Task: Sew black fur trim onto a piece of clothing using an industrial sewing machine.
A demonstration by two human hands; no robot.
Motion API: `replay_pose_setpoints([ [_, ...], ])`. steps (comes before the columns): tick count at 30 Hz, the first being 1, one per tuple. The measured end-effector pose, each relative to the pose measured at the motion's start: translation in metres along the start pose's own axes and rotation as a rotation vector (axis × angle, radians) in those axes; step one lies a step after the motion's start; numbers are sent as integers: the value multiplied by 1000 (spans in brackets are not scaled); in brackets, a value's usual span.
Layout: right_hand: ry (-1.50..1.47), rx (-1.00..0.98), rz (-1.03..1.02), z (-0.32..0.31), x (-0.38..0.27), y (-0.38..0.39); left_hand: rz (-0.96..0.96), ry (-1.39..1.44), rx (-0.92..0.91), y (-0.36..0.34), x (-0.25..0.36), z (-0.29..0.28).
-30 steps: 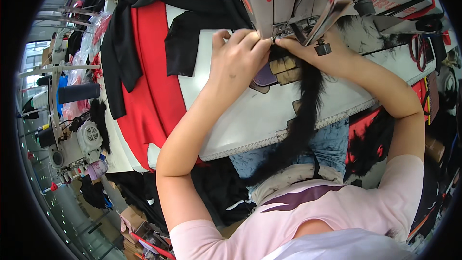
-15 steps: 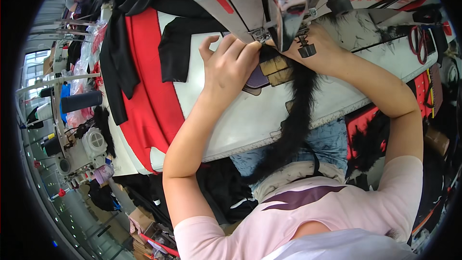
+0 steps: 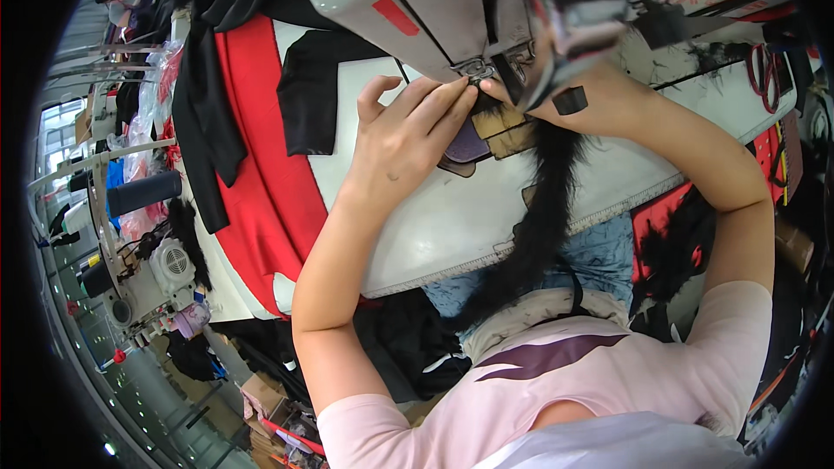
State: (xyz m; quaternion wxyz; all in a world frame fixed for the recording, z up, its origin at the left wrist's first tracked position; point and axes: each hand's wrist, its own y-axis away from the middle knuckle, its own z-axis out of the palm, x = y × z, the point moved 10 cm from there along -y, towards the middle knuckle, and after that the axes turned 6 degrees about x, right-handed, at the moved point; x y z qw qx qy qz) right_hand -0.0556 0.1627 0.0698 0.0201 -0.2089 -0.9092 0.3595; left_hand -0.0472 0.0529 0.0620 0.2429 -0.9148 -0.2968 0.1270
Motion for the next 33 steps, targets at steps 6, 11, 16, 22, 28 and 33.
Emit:
replay_pose_setpoints([
  [6, 47, -78, 53, 9, 7, 10, -3, 50, 65, -4, -3, 3],
  [11, 128, -38, 10, 8, 7, 9, 16, -23, 114, -9, -5, 2],
  [16, 165, -99, 22, 19, 17, 11, -24, -52, 137, -13, -12, 3],
  [22, -3, -13, 446, 18, 48, 15, -47, -47, 145, -13, -12, 8],
  [28, 123, -60, 236, 18, 36, 12, -234, 92, 174, -13, -25, 12],
  [33, 47, -116, 273, 15, 30, 9, -307, 97, 147, -8, -32, 13],
])
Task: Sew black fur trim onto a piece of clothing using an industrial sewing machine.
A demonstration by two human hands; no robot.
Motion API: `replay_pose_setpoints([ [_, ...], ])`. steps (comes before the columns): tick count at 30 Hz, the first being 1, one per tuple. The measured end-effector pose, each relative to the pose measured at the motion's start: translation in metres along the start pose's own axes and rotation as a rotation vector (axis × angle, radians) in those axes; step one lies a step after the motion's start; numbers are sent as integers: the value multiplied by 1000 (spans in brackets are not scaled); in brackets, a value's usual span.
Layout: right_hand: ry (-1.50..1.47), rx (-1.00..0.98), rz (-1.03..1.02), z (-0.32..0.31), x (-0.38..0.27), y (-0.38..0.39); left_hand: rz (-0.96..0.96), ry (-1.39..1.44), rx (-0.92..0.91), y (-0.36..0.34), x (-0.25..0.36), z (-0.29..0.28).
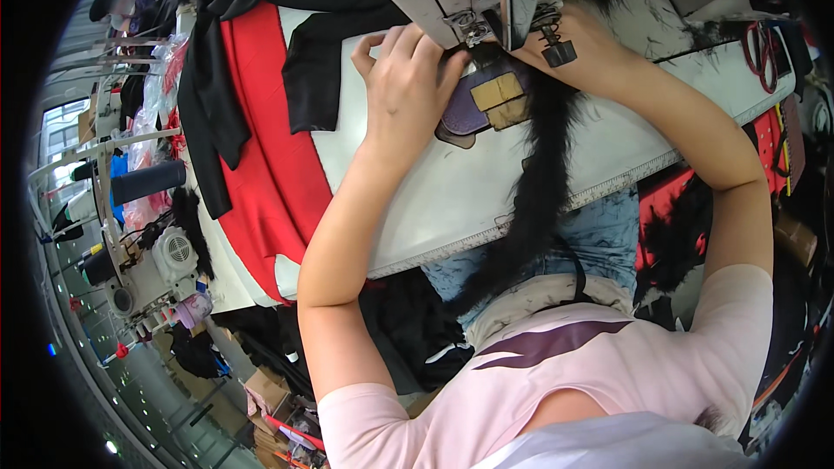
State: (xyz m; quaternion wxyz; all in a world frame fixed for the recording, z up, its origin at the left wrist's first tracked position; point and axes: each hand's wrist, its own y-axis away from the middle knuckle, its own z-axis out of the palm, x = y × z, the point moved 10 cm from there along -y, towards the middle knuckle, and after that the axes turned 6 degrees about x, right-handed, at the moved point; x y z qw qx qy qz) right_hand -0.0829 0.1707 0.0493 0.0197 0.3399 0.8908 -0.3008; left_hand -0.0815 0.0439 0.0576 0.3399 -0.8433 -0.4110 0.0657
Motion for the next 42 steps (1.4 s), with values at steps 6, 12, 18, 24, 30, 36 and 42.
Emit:
replay_pose_setpoints([
  [6, -131, 90, -83, -2, -8, 4, 3, 46, -33, 1, 15, -2],
  [12, -109, 54, -72, -5, -11, 0, -98, -34, -54, 3, 7, 2],
  [18, -148, 105, -54, -4, -5, 5, -103, 35, -83, -1, 7, 6],
  [24, -87, 76, 28, 7, -3, 2, -30, 46, -54, -2, 10, 3],
  [30, -256, 20, 190, 4, 3, -2, 19, -10, 4, 2, 11, -5],
  [36, -197, -11, 95, 7, -3, -1, 98, -139, 68, 16, 28, -16],
  [42, -125, 44, 13, 12, -2, 3, -85, -19, 45, 11, 13, -8],
])
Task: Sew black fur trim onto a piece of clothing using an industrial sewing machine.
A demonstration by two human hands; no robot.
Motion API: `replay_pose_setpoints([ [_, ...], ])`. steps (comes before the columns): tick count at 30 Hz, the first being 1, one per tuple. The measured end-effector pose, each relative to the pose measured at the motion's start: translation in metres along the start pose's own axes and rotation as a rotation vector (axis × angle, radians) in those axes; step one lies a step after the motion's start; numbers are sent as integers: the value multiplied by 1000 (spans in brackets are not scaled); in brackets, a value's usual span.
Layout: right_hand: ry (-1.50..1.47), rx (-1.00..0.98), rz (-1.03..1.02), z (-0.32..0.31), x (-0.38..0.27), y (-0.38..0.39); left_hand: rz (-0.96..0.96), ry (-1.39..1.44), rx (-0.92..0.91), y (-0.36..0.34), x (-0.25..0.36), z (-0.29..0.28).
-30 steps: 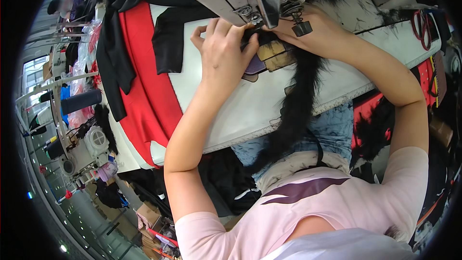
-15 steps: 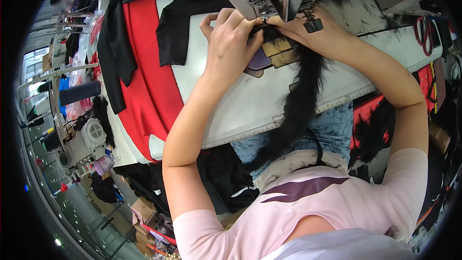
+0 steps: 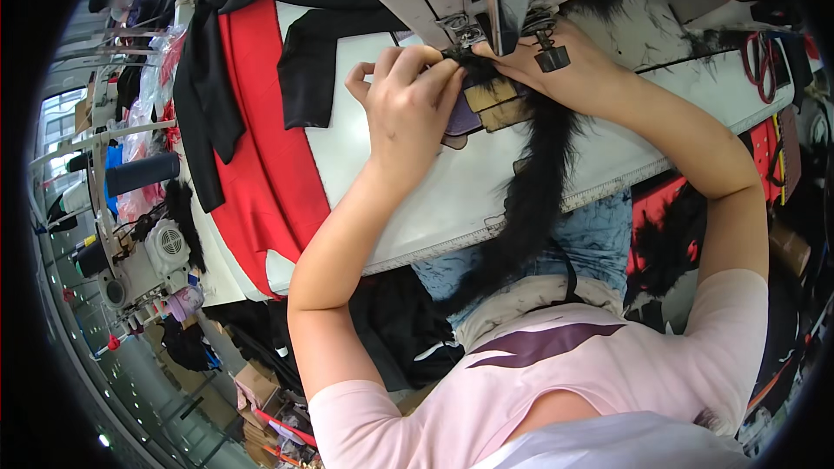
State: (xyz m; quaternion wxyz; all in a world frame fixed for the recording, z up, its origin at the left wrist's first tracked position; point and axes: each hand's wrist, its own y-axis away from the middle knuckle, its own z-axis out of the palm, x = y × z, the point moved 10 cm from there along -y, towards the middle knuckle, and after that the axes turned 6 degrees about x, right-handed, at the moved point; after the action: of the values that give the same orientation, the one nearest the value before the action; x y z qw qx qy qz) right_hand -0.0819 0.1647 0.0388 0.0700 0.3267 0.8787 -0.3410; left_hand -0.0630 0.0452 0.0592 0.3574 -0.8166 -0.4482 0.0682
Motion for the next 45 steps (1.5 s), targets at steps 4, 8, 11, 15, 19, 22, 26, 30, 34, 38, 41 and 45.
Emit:
replay_pose_setpoints([
  [4, -36, 71, 6, -5, -4, -4, -87, 46, -11, 0, -9, 3],
  [8, 6, 43, -41, -1, -2, 0, 7, 33, 27, -3, 1, 1],
  [11, -43, 67, 22, -4, 4, 1, 20, 31, 8, -3, 4, 2],
  [15, -80, 49, -10, -8, 0, -1, 14, 41, -7, -1, 3, 2],
  [19, -41, 57, -21, -8, 1, -2, 43, -7, 14, 0, 6, 1],
  [22, -33, 62, -25, -12, -7, -6, 72, -66, 8, 1, 9, 0],
  [26, -154, 161, -27, -21, -10, -6, 83, -72, 45, -1, 11, -5],
  [30, 69, -24, -193, -16, -24, -10, 139, -55, -15, 0, 11, 1],
  [34, -8, 5, -79, -7, -12, -2, 60, -20, -92, -2, 8, 5],
  [38, 28, 32, -114, -2, -4, 2, 85, -31, -73, -5, 9, 5],
  [41, 31, 3, -130, -1, -6, -1, 91, -26, -44, -5, 8, 2],
  [45, -102, -22, -6, -2, 1, -2, 92, -45, -50, -5, 9, -1],
])
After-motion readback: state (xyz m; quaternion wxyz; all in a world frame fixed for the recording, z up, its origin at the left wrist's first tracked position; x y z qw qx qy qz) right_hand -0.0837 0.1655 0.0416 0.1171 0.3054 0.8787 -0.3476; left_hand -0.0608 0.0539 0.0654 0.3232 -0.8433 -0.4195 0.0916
